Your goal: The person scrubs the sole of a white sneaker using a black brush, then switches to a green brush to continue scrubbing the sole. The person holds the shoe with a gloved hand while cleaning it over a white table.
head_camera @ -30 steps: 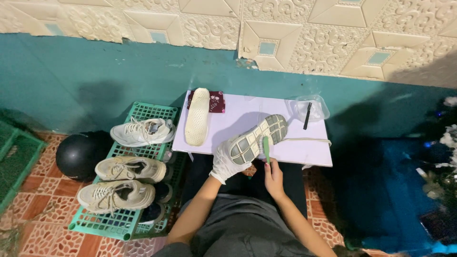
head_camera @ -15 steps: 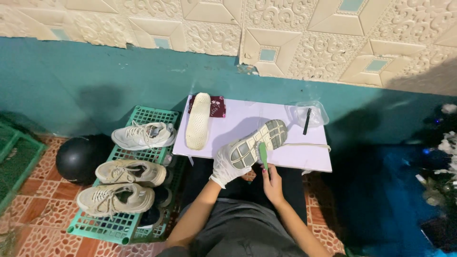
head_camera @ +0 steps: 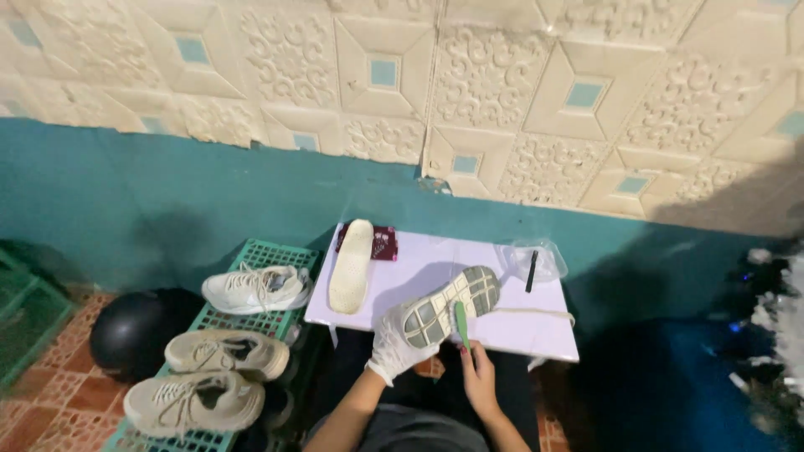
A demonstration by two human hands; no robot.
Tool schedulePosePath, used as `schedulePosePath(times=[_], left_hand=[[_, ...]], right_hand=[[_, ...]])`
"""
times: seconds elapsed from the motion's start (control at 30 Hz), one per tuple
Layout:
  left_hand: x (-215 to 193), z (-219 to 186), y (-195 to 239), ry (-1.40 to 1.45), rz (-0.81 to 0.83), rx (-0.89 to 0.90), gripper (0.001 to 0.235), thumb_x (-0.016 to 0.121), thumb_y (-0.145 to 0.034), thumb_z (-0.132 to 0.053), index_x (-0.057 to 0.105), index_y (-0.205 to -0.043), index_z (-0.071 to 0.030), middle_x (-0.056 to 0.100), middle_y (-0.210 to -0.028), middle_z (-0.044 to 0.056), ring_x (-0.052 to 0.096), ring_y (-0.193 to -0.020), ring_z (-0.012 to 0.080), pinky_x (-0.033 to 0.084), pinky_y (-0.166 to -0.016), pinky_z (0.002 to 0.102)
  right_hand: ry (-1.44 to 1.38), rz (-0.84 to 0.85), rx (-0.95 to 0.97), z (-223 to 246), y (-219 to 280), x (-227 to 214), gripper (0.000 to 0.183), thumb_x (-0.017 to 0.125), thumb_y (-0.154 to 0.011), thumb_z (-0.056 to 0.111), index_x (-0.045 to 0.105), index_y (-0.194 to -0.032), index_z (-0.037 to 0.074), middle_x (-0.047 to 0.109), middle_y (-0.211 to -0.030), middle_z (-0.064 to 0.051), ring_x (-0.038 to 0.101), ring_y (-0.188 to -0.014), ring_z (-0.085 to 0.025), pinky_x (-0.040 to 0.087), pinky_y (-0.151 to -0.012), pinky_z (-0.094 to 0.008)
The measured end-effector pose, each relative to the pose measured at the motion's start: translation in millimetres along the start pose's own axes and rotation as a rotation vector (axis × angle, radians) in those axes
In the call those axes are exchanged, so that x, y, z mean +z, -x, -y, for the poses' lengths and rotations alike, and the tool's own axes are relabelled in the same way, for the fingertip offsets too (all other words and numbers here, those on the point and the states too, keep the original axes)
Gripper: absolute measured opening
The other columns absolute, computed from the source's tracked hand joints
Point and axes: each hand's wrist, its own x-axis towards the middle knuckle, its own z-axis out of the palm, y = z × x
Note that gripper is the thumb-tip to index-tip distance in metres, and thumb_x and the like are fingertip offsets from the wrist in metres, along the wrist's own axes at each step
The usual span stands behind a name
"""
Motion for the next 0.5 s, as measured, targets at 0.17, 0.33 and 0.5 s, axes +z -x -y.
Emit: schedulePosePath(times=[0.17,0.33,0.5], left_hand=[[19,27,1,-0.018,0.04,-0.112,0.066,0.087,-0.057,-0.036,0.071,-0.117,-0.015,0.076,-0.101,0.007,0.073,-0.085,0.0294,0.058,-0.076,0.041],[-1,2,-11,0.034,0.045,-0.052,0.062,0.086,-0.062,-0.034,0.072,-0.117,-0.011,0.078,-0.098,0.008,0.074,-0.079,0.0274,0.059,-0.072,0.037],[-6,-8,-18,0.05,0.045,-0.017,0.046,0.083,-0.067,-0.03,0.073,-0.106,-0.009,0.076,-0.092,0.007,0.072,-0.073,0.0264,0.058,-0.067,0.035]], right_hand=[[-0.079,-0.128,0.132,-56,-20,9,0.023,0.058,-0.098,0.018,0.072,-0.114,0.007,0.063,-0.074,-0.002,0.052,-0.065,-0.012,0.045,-0.063,-0.024],[0.03,0.095,0.02,-2,-1,4,0.022,0.055,-0.097,0.016,0.067,-0.115,0.009,0.076,-0.097,-0.002,0.066,-0.079,-0.014,0.053,-0.074,-0.028],[0.066,-0.042,0.085,0,-7,2,0.026,0.052,-0.1,0.022,0.065,-0.119,0.008,0.071,-0.088,-0.005,0.061,-0.075,-0.017,0.051,-0.075,-0.029]])
